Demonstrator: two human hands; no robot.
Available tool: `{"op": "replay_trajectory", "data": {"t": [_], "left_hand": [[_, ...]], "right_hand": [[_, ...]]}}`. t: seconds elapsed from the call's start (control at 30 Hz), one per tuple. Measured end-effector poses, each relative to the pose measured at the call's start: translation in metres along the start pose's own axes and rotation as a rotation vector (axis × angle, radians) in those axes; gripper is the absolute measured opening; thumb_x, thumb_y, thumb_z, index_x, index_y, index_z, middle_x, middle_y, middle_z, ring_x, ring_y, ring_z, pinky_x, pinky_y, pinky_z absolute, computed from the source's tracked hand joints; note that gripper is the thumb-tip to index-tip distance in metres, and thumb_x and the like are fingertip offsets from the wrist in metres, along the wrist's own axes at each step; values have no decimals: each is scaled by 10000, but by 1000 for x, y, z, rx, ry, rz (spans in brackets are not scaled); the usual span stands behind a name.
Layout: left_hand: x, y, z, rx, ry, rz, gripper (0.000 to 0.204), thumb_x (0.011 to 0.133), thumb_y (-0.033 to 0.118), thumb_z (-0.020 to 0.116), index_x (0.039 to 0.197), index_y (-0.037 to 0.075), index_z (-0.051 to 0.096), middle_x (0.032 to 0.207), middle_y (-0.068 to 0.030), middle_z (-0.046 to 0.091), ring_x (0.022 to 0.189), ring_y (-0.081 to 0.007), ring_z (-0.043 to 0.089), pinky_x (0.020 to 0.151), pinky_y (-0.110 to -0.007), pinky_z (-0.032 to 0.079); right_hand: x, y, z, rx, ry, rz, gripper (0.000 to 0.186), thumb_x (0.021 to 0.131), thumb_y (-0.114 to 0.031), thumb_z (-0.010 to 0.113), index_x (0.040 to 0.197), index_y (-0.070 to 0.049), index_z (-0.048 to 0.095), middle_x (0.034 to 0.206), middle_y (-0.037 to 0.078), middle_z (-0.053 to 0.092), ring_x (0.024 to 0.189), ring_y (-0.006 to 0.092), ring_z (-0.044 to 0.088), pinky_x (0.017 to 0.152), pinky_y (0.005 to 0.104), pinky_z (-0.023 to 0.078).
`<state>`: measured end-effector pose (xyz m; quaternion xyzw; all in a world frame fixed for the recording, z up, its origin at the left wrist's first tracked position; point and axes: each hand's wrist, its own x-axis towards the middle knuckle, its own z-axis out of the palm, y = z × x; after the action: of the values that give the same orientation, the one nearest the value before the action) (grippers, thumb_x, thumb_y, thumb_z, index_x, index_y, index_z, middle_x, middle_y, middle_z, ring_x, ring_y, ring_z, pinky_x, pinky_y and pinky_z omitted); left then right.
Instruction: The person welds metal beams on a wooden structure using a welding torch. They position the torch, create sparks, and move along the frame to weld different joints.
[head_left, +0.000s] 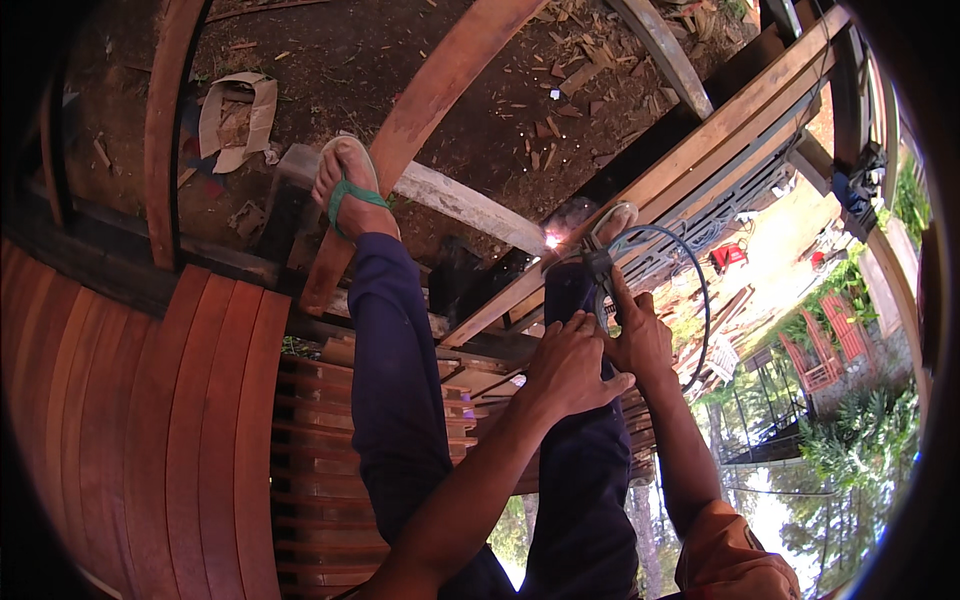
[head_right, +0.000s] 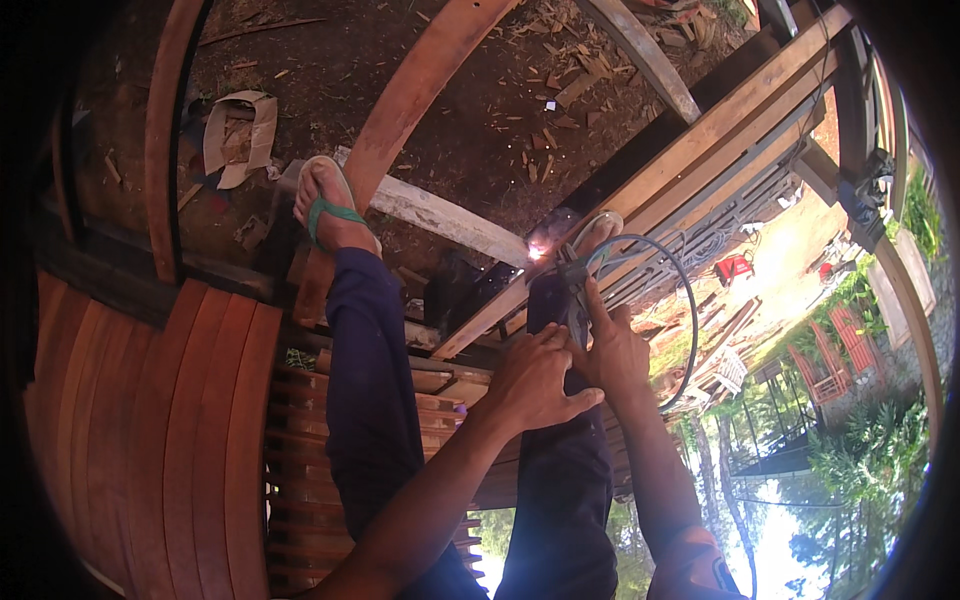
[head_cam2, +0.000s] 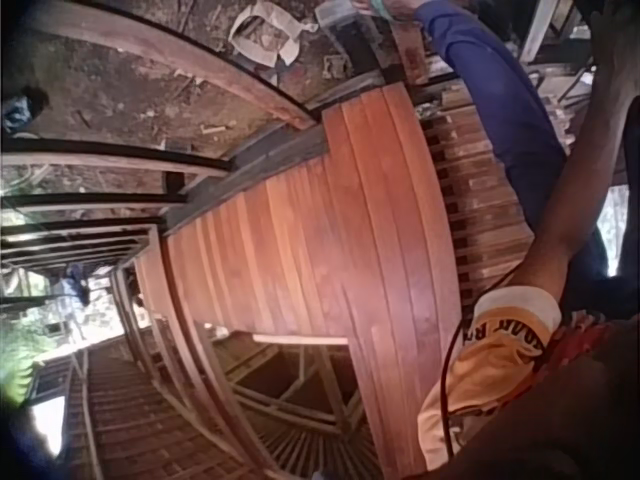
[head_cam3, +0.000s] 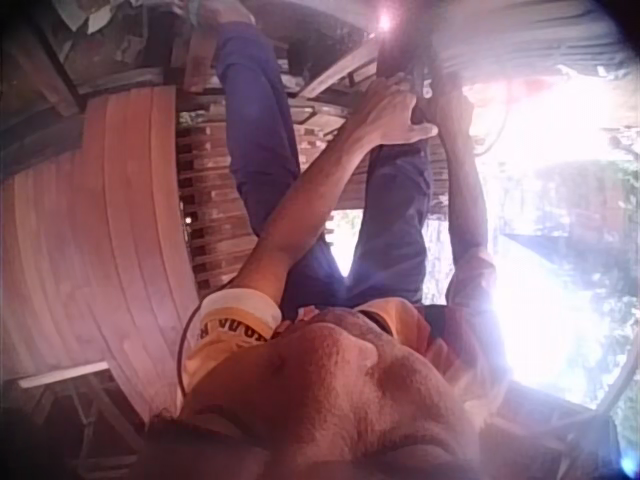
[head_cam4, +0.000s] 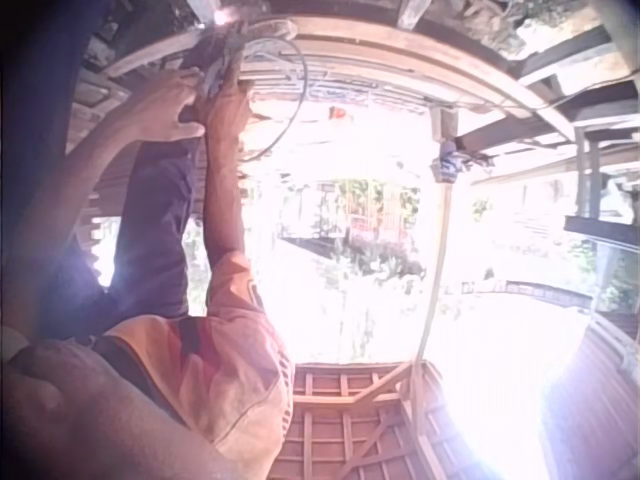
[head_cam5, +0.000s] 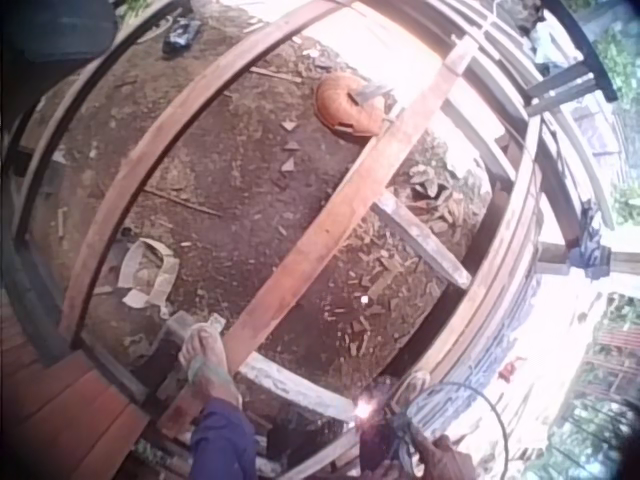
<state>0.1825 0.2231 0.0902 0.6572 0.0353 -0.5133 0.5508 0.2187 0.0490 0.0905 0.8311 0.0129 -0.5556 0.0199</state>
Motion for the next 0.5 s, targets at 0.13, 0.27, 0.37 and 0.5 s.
{"op": "replay_trajectory", "data": {"t": [0.13,0.27,0.37,0.5], "left_hand": [[-2,1,2,-38,23,7,704,851,546,789,1136,-95,730,1408,-327,625,1424,-447,535,1188,-513,420],[-1,-1,2,-63,52,41,690,852,538,792,1135,-88,732,1406,-337,621,1432,-450,529,1202,-530,403],[0,0,2,-51,43,40,684,848,533,798,1136,-85,733,1397,-337,628,1433,-447,531,1209,-528,397],[0,1,0,-44,7,27,675,846,523,803,1133,-84,735,1382,-331,642,1426,-441,541,1212,-524,394]], "right_hand": [[-7,-3,-3,21,48,-3,983,869,-479,814,1691,-274,315,1072,251,606,831,464,729,655,541,582],[-8,-10,-11,-5,28,81,982,869,-470,820,1689,-266,321,1094,231,611,846,440,744,663,527,590],[-7,-8,-13,-1,11,69,959,872,-472,816,1681,-272,341,1085,228,608,839,440,746,670,532,592],[-8,-5,-8,7,-15,71,955,874,-481,811,1679,-273,343,1086,238,601,838,453,742,677,543,592]]}}
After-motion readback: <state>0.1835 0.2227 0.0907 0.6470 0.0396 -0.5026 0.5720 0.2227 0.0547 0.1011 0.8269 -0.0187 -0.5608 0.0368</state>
